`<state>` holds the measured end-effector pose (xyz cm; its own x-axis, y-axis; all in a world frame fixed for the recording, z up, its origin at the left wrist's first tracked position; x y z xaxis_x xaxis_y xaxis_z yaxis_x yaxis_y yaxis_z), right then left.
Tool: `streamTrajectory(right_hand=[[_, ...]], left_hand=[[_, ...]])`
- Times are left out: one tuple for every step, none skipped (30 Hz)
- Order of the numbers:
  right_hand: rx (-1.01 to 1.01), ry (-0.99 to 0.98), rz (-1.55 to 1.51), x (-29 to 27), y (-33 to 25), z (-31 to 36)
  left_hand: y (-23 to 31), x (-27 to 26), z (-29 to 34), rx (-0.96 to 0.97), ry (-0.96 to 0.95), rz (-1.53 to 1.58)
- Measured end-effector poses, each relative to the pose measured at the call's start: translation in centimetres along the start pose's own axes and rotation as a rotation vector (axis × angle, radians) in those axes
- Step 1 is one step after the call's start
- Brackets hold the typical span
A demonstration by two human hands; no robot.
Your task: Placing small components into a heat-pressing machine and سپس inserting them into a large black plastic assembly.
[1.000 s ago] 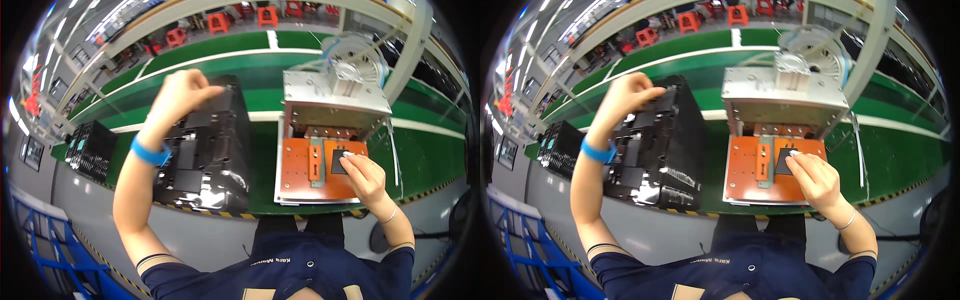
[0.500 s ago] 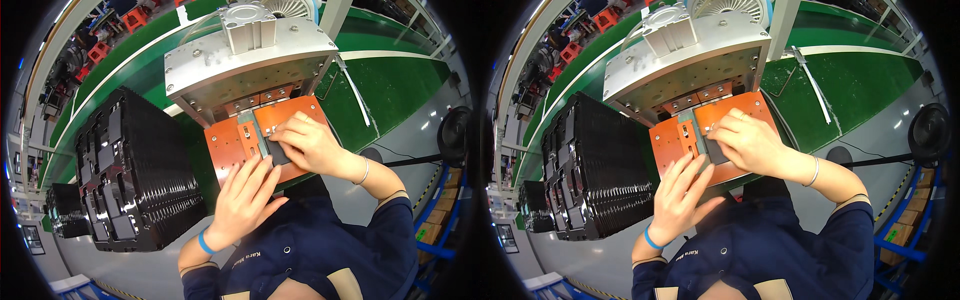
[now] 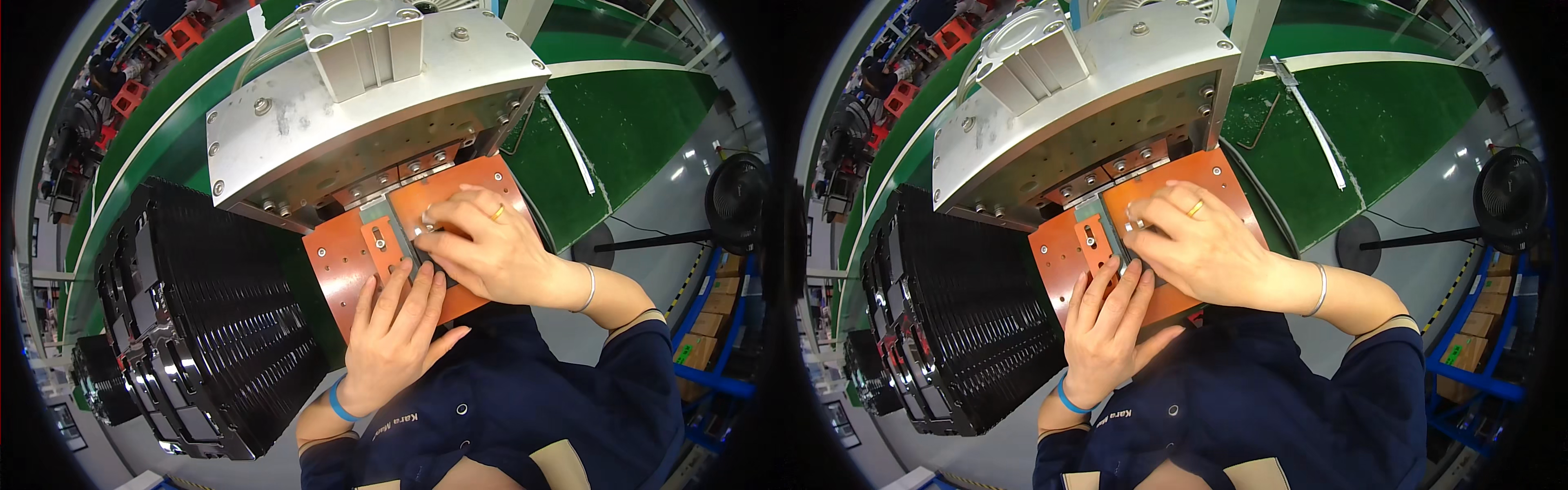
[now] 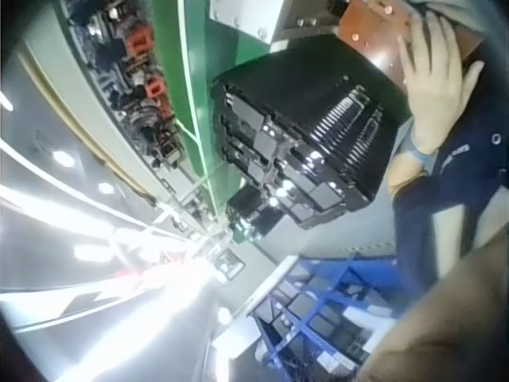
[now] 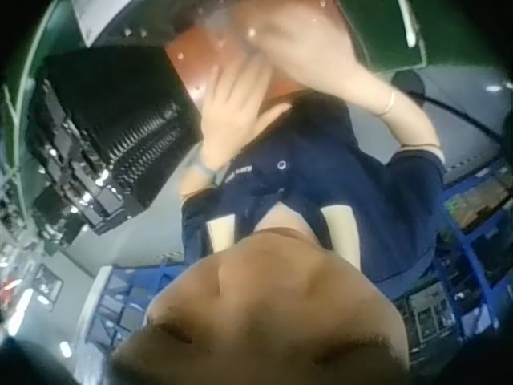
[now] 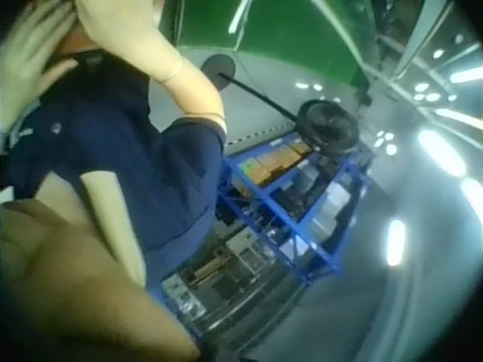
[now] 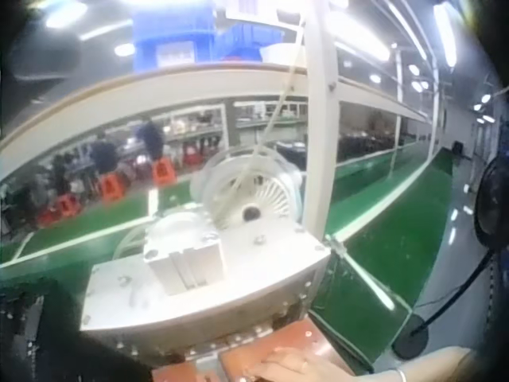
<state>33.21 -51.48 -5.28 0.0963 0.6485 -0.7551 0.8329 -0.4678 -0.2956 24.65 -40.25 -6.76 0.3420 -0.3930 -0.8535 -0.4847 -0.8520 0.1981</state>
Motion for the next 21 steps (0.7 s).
streamTrajectory(right_hand=[[-0.038, -0.033, -0.037, 0.2, -0.1, 0.2], [-0.038, -0.034, -0.035, 0.2, -0.1, 0.2], [-0.019, -0.037, -0.02, 0.3, 0.0, 0.1], [-0.004, -0.034, -0.006, 0.2, -0.1, 0.0], [-0.007, -0.031, -0.005, 0.1, -0.2, -0.1], [-0.011, -0.009, 0.022, -0.3, -0.4, -0.2], [-0.012, 0.012, 0.049, -0.6, -0.4, -0.4], [-0.01, 0.013, 0.051, -0.9, -0.5, -0.2], [0.037, 0.039, 0.042, -1.5, -0.6, 0.4], [0.079, 0.064, 0.03, -2.0, -0.7, 1.0], [0.101, 0.03, 0.033, -2.4, -1.2, 1.8], [0.112, 0.002, 0.042, -2.3, -1.7, 2.4], [0.129, -0.026, 0.054, -2.2, -2.0, 2.8], [0.136, -0.027, 0.055, -2.0, -2.0, 2.9], [0.115, -0.005, 0.084, -1.8, -2.1, 2.9], [0.09, 0.017, 0.112, -1.6, -2.0, 2.6], [0.09, 0.018, 0.112, -1.3, -1.8, 2.2], [0.07, 0.032, 0.139, -1.1, -1.5, 1.7], [0.05, 0.047, 0.17, -1.0, -1.3, 1.1], [0.048, 0.045, 0.179, -0.9, -1.0, 0.6], [0.047, 0.044, 0.184, -0.9, -0.6, 0.2]], left_hand=[[0.0, 0.0, -0.1, -0.002, 0.005, 0.001], [0.0, 0.0, -0.1, -0.001, 0.006, 0.003], [0.0, 0.0, -0.1, -0.002, 0.007, 0.01], [0.0, -0.1, -0.1, -0.002, 0.01, 0.011], [0.1, -0.1, 0.0, 0.0, 0.013, 0.008], [0.1, -0.2, 0.1, -0.005, 0.011, 0.013], [-0.1, -0.1, 0.1, -0.009, 0.006, 0.022], [-0.3, -0.3, 0.2, -0.006, 0.006, 0.023], [-0.5, -0.7, 0.3, -0.036, 0.023, 0.019], [-1.0, -1.0, 0.6, -0.069, 0.041, 0.012], [-1.5, -1.5, 1.3, -0.098, 0.095, 0.027], [-2.2, -1.7, 1.9, -0.143, 0.137, 0.045], [-2.8, -1.8, 2.5, -0.185, 0.176, 0.068], [-3.4, -1.5, 2.8, -0.22, 0.189, 0.078], [-3.5, -1.3, 3.0, -0.218, 0.185, 0.082], [-3.6, -1.2, 3.0, -0.233, 0.192, 0.092], [-3.8, -1.0, 3.0, -0.247, 0.199, 0.102], [-3.8, -1.0, 3.0, -0.243, 0.221, 0.102], [-3.8, -0.9, 3.0, -0.24, 0.224, 0.106], [-3.8, -0.7, 3.1, -0.237, 0.228, 0.105], [-3.9, -0.6, 3.0, -0.234, 0.231, 0.105]])
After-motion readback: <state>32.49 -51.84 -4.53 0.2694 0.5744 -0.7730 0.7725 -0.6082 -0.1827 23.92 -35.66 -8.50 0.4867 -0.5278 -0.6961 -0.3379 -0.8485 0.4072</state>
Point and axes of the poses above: each hand's wrist, its own z-axis away from the middle knuckle, its own x-axis out of the palm, y = z × x, the point moved 6 cm from there along -z, towards the middle knuckle, and after that the axes turned 7 degrees about y, right-handed, at the moved point
